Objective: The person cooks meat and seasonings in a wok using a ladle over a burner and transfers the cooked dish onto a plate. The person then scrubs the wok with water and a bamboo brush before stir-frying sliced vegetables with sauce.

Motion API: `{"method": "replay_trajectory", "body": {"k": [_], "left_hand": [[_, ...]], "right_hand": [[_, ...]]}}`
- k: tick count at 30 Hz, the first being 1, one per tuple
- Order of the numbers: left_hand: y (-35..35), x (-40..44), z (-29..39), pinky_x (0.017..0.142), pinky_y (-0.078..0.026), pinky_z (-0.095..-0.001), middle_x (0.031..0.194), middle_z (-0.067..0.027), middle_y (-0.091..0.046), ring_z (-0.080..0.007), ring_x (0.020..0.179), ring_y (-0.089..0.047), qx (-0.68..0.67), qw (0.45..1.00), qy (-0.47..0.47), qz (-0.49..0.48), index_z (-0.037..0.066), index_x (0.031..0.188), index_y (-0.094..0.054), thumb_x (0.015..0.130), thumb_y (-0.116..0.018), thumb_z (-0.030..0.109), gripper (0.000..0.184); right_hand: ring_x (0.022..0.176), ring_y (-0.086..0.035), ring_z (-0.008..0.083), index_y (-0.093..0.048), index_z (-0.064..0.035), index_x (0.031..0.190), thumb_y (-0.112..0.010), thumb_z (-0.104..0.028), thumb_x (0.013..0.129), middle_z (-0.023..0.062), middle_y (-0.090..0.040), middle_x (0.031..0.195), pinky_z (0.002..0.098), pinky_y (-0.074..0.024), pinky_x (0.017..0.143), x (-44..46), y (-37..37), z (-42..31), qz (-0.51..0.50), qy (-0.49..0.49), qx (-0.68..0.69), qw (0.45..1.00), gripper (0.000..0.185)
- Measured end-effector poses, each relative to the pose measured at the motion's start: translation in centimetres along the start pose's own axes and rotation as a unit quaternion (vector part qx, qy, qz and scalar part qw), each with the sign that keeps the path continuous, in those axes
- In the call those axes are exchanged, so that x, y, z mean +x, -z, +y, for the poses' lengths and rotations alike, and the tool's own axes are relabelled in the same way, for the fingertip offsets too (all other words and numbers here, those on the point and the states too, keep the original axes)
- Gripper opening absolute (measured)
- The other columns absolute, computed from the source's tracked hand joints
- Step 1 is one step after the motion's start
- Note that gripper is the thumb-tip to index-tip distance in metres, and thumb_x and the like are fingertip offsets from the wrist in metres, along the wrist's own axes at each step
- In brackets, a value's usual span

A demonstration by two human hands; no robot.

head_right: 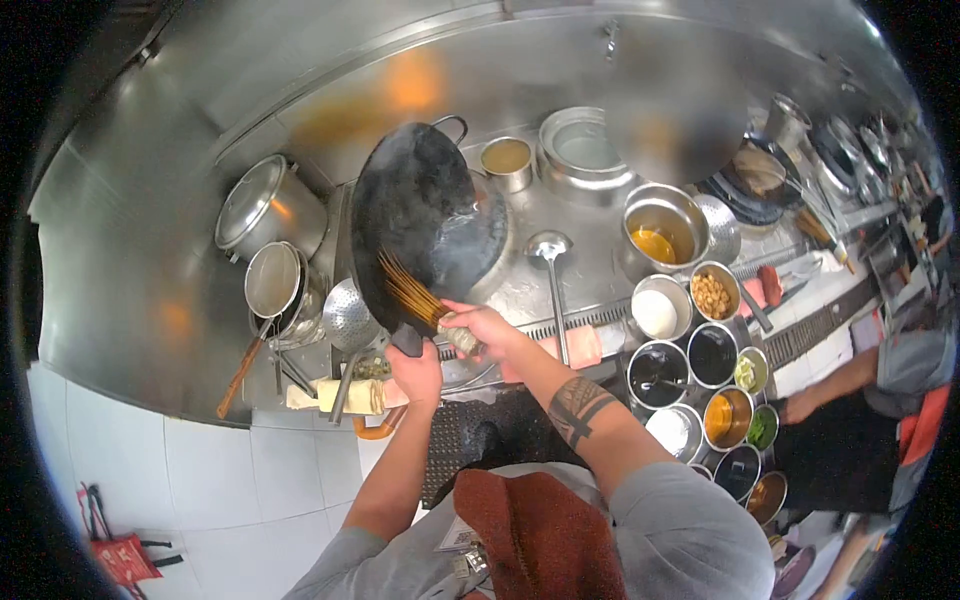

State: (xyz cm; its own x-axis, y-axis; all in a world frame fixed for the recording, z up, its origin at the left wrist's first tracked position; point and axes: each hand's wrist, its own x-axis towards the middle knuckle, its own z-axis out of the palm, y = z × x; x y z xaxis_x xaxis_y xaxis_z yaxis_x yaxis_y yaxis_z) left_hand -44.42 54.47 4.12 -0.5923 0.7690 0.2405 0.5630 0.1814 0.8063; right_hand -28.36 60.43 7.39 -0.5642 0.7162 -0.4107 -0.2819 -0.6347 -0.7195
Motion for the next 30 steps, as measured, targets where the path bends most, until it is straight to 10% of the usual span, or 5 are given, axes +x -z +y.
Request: {"method": "replay_trajectory", "body": {"k": [15, 17, 21, 26, 30], "left_hand": [[-7.5, 15.8, -1.4, 0.040, -0.040, -0.0334, 0.066, -0.0059, -0.063, -0.0176, 0.052, -0.059, -0.370, 0.766, 0.508, -0.133, 0.008, 0.079, -0.064, 0.088, -0.068, 0.036, 0.030], [-7.4, 16.1, -2.9, 0.043, -0.035, -0.0352, 0.071, -0.0051, -0.057, -0.0209, 0.058, -0.055, -0.436, 0.627, 0.567, -0.307, 0.011, 0.086, -0.063, 0.087, -0.070, 0.038, 0.028], [-7.5, 16.1, -3.3, 0.041, -0.037, -0.0348, 0.069, -0.0052, -0.057, -0.0198, 0.054, -0.054, -0.397, 0.707, 0.515, -0.278, 0.010, 0.084, -0.061, 0.086, -0.073, 0.046, 0.038], [-2.6, 16.8, -5.2, 0.045, -0.044, -0.0350, 0.068, -0.0065, -0.061, -0.0203, 0.053, -0.058, -0.310, 0.780, 0.443, -0.315, 0.002, 0.083, -0.065, 0.085, -0.073, 0.054, 0.052], [1.3, 13.6, -13.9, 0.075, -0.053, -0.0418, 0.088, -0.0220, -0.072, -0.0353, 0.084, -0.071, -0.138, 0.902, 0.280, -0.297, -0.008, 0.099, -0.067, 0.086, -0.073, 0.049, 0.058]], "right_hand": [[0.058, -0.064, 0.0197, -0.064, -0.0019, 0.122, -0.074, -0.013, 0.080, 0.0087, -0.067, 0.084, 0.0316, -0.0457, 0.042, 5.4, -2.9, -14.2, 0.277, 0.134, -0.368, 0.877, 0.045], [0.059, -0.067, 0.0166, -0.065, -0.0053, 0.128, -0.076, -0.022, 0.079, 0.0094, -0.071, 0.090, 0.0330, -0.0509, 0.047, 10.0, -1.9, -14.5, 0.231, 0.274, -0.672, 0.648, 0.053], [0.091, -0.072, 0.0365, -0.062, -0.0033, 0.132, -0.076, -0.035, 0.079, 0.0213, -0.072, 0.105, 0.0449, -0.0557, 0.081, 18.6, -2.5, -19.8, 0.080, -0.189, -0.663, 0.720, 0.063], [0.064, -0.071, 0.0293, -0.070, 0.0047, 0.103, -0.076, -0.034, 0.080, 0.0208, -0.072, 0.084, 0.0390, -0.0574, 0.060, 29.0, 7.2, -14.7, 0.514, 0.201, -0.694, 0.461, 0.046], [0.083, -0.073, 0.0309, -0.075, -0.0030, 0.105, -0.078, -0.035, 0.077, 0.0274, -0.071, 0.099, 0.0392, -0.0590, 0.070, 21.6, -0.2, -17.7, 0.207, -0.178, -0.627, 0.730, 0.043]]}}
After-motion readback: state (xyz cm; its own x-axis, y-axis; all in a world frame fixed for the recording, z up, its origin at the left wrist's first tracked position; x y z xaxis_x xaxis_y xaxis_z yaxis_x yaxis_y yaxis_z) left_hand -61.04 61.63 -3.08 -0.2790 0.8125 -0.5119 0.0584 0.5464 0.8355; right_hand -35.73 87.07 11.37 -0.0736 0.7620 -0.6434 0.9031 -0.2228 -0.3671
